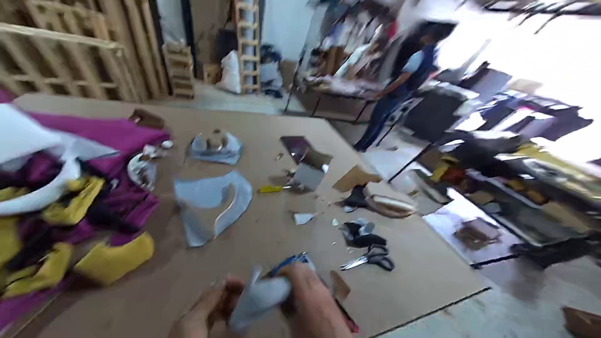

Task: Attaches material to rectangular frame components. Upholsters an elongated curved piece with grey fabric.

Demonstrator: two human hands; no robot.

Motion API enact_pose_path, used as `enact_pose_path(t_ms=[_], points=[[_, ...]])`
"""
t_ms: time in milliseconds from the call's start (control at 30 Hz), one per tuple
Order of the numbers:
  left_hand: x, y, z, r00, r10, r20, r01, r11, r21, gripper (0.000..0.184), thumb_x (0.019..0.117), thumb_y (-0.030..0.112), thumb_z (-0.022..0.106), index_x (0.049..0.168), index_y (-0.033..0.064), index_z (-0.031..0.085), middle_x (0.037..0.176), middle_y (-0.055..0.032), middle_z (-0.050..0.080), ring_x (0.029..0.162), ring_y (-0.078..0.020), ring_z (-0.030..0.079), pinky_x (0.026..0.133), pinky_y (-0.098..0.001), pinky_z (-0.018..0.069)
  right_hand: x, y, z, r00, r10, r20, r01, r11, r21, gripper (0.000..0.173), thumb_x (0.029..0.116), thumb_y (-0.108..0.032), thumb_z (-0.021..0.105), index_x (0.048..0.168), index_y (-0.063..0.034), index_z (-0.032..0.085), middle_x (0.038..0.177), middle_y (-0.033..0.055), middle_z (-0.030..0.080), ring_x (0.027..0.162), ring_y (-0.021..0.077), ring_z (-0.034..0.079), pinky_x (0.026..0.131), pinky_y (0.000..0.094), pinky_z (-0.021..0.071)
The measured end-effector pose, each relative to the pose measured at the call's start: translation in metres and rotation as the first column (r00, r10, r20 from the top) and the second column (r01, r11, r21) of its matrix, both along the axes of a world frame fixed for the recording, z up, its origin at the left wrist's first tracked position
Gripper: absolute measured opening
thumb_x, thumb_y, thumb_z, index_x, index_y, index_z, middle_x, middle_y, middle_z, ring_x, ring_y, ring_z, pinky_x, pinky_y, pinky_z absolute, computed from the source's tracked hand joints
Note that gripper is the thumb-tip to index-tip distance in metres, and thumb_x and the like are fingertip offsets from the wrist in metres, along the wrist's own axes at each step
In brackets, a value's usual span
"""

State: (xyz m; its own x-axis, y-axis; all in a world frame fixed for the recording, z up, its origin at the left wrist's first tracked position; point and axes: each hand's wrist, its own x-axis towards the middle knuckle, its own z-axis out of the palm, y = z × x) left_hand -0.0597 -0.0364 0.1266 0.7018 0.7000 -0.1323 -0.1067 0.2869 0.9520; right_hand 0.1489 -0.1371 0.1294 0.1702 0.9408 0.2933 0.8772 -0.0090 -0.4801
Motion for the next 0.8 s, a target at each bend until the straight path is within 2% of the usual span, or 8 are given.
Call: enact_pose_path(t_ms=[100,300,400,533,600,667,733,800], points=[[0.009,0.001,-0.004,0.98,0.186,-0.076,-0.155,0.94,0.305,0.041,0.1055,0.022,0.035,0.128,-0.005,0.055,0.114,-0.0065,0.069,0.094,-0.0127,0.068,0.079,-0.0337,0.058,-0.007,-0.003,0.001,0.979,-0.19,-0.07,0.187,0.981,-0.044,0.04,0.0846,-0.018,0.077,0.117,0.0019,0.066,0.097,0.0154,0.072,0.082,0.0303,0.073,0.067,0.0511,0.0601],[0.03,-0.026,-0.003,0.9,0.43,-0.068,-0.359,0.821,0.445,0.051,0.0958,0.019,0.059,0.137,-0.0095,0.045,0.13,-0.0149,0.061,0.107,-0.0148,0.064,0.083,-0.0324,0.0556,-0.038,-0.002,-0.014,0.946,-0.318,0.054,0.31,0.943,0.121,0.034,0.0819,-0.027,0.079,0.105,-0.0036,0.073,0.075,0.0078,0.074,0.057,0.0227,0.07,0.048,0.0434,0.0554],[0.017,-0.01,-0.003,0.89,0.456,0.025,-0.372,0.691,0.62,0.053,0.099,0.028,0.059,0.137,-0.0076,0.045,0.136,-0.0159,0.059,0.112,-0.0164,0.063,0.085,-0.0335,0.0565,-0.029,-0.003,-0.016,0.978,-0.207,-0.038,0.21,0.971,0.113,0.033,0.086,-0.027,0.078,0.109,-0.0039,0.073,0.082,0.0078,0.075,0.065,0.0199,0.072,0.055,0.0405,0.0589],[-0.001,0.013,-0.003,0.956,0.293,0.036,-0.255,0.758,0.6,0.073,0.0969,0.053,0.059,0.14,-0.0034,0.044,0.142,-0.013,0.056,0.121,-0.0188,0.06,0.092,-0.0364,0.0557,-0.015,-0.01,-0.014,0.93,-0.033,-0.367,0.013,0.998,-0.057,0.033,0.0856,-0.025,0.075,0.108,-0.002,0.067,0.08,0.0088,0.071,0.068,0.0183,0.069,0.061,0.0413,0.0583],[-0.006,0.017,0.004,0.957,0.29,-0.011,-0.206,0.707,0.676,0.084,0.0932,0.061,0.062,0.144,-0.0038,0.041,0.147,-0.0168,0.052,0.129,-0.0219,0.056,0.095,-0.0396,0.0543,-0.014,-0.011,-0.017,0.979,0.032,-0.203,-0.031,0.999,0.009,0.029,0.0861,-0.025,0.076,0.105,-0.0047,0.07,0.084,0.0089,0.072,0.07,0.0196,0.07,0.059,0.0409,0.0591],[-0.014,0.016,0.015,0.948,0.226,-0.223,0.032,0.63,0.776,0.088,0.0882,0.061,0.069,0.148,0.0002,0.045,0.15,-0.0173,0.052,0.133,-0.0247,0.055,0.099,-0.0437,0.0544,-0.01,-0.011,-0.027,0.983,0.163,0.082,-0.171,0.979,0.108,0.018,0.0918,-0.028,0.071,0.103,-0.0146,0.07,0.083,0.0029,0.068,0.069,0.0165,0.067,0.058,0.0341,0.0557],[-0.015,0.013,0.023,0.869,0.092,-0.487,0.352,0.576,0.738,0.071,0.087,0.052,0.075,0.141,0.0095,0.059,0.134,-0.0109,0.065,0.113,-0.0239,0.067,0.09,-0.0466,0.0586,-0.012,-0.008,-0.033,0.937,0.212,0.277,-0.276,0.936,0.218,0.011,0.096,-0.031,0.065,0.103,-0.0231,0.068,0.086,-0.0043,0.069,0.078,0.0124,0.065,0.078,0.0322,0.0527],[-0.011,0.008,0.021,0.832,-0.05,-0.552,0.464,0.609,0.643,0.045,0.0957,0.038,0.07,0.128,0.0067,0.068,0.112,-0.0109,0.074,0.094,-0.0243,0.073,0.081,-0.0477,0.0602,-0.015,-0.007,-0.029,0.952,0.015,0.305,-0.129,0.924,0.359,0.015,0.0959,-0.034,0.066,0.108,-0.025,0.068,0.102,-0.0024,0.07,0.1,0.0148,0.066,0.104,0.0405,0.0457]])
